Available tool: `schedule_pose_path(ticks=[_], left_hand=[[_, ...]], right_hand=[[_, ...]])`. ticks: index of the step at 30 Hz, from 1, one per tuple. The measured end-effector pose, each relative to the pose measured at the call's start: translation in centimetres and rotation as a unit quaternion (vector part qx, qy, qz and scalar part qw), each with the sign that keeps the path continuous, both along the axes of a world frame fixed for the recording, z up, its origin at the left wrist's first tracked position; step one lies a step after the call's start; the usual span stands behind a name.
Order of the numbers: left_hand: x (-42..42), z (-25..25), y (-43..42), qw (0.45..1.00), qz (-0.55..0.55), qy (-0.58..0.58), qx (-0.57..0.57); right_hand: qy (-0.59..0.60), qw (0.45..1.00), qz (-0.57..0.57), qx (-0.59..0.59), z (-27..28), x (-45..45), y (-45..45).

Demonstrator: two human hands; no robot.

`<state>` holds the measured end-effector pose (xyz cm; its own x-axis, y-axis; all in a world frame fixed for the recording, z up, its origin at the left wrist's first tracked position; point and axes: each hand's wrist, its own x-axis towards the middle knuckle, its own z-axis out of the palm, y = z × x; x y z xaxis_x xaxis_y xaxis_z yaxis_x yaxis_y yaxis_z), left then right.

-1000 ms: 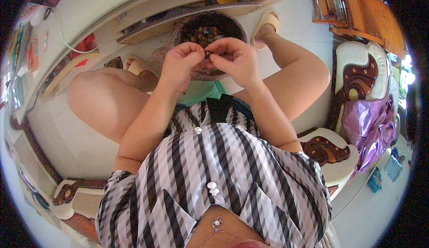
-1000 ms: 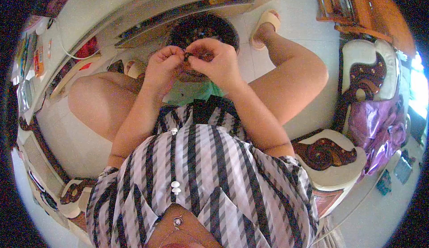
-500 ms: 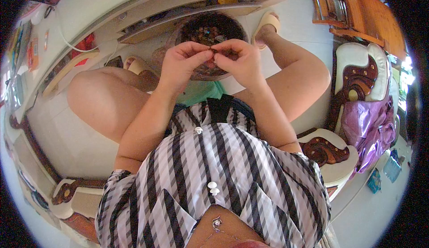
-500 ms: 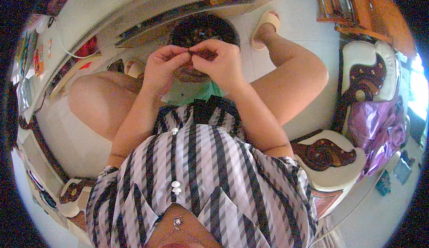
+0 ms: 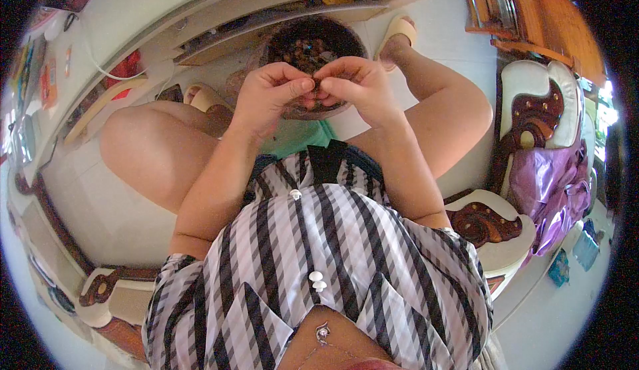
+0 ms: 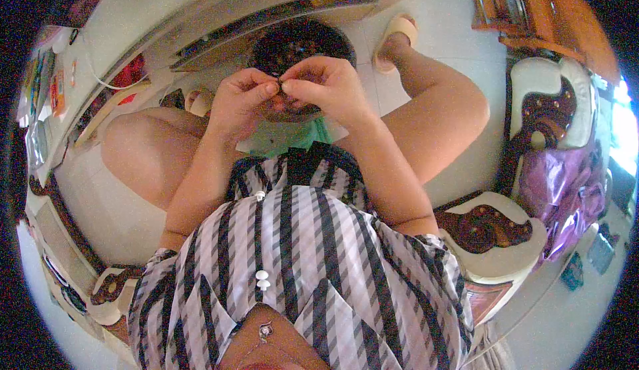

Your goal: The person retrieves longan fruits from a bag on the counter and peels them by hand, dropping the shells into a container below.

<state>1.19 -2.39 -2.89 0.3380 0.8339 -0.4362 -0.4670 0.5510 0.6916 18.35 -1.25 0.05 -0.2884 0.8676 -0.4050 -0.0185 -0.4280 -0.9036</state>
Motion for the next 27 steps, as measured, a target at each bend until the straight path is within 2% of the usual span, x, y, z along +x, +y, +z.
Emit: schedule_pose_path(ticks=[4, 9, 12, 15, 16, 19, 22, 27], left_hand=[[-0.3, -0.9, 0.0, 0.996, -0.057, 0.006, 0.066], [-0.2, -0.9, -0.3, 0.997, -0.044, -0.059, 0.039], [-0.1, -0.7, -0.4, 0.989, -0.022, -0.146, -0.016], [1.1, -0.9, -0.4, 0.989, 0.083, -0.118, -0.034], [1.1, -0.9, -0.4, 0.992, 0.089, -0.094, -0.015], [0.8, -1.0, -0.4, 0.995, 0.092, -0.026, 0.019], [0.8, -0.7, -0.4, 0.997, 0.073, 0.024, 0.017], [0.8, 0.4, -0.6, 0.989, 0.041, 0.119, 0.078]], right_hand=[[-0.039, 0.998, 0.038, 0.015, -0.1, 0.4, 0.1], [0.077, 0.996, 0.003, -0.04, -0.5, 0.2, -0.1], [0.124, 0.989, -0.032, -0.069, -0.3, -0.3, -0.4], [0.128, 0.988, -0.06, -0.06, -0.2, -0.7, -0.5], [0.123, 0.989, -0.068, -0.051, -0.1, -0.8, -0.6], [-0.016, 0.993, -0.065, 0.098, -0.4, -1.2, -0.8], [-0.126, 0.98, -0.069, 0.138, 0.1, -1.3, -0.9], [-0.136, 0.981, -0.056, 0.129, -0.5, -1.2, -0.9]])
